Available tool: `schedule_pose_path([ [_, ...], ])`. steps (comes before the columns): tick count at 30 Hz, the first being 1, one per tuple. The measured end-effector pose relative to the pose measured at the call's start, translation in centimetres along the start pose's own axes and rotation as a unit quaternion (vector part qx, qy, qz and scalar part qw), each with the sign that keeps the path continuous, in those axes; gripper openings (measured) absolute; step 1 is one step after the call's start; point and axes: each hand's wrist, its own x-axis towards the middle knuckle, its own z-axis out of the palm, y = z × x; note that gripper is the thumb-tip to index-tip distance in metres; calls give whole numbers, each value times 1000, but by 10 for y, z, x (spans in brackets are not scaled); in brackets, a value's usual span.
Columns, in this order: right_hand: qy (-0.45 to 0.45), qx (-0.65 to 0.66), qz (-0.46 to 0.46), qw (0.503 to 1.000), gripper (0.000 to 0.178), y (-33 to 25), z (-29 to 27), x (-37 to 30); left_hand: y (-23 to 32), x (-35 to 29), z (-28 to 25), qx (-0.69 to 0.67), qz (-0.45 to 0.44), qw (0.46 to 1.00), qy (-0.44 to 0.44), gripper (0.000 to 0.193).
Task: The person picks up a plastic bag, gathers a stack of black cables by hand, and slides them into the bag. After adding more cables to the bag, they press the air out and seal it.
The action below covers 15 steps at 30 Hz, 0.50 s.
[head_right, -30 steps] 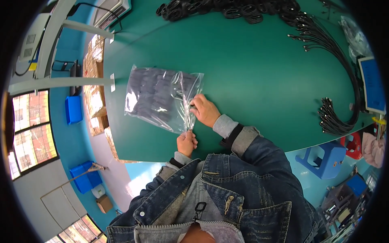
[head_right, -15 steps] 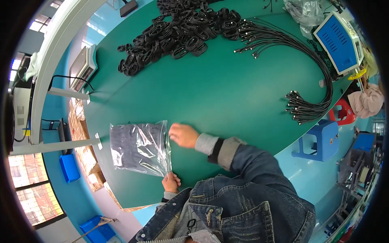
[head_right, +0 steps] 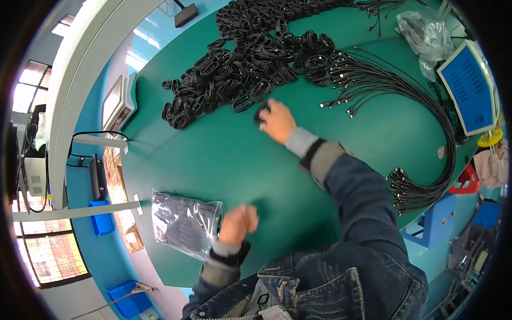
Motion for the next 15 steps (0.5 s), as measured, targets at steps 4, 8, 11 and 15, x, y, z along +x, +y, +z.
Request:
schedule_pose_path([
  [4, -164, 313, -48, 934, 31, -32, -24, -44, 37, 113, 16, -211, -102, 971, 38, 50],
  [8, -263, 282, -223, 896, 32, -32, -47, -19, 26, 153, 7, -347, -66, 934, -58, 46],
  [11, -110, 207, -109, 966, 27, -3, -50, 29, 17, 163, 3, -400, -110, 907, -78, 44],
  [15, -47, -14, -64, 997, 18, 24, -26, 62, 29, 168, 15, -421, -55, 905, -13, 42],
])
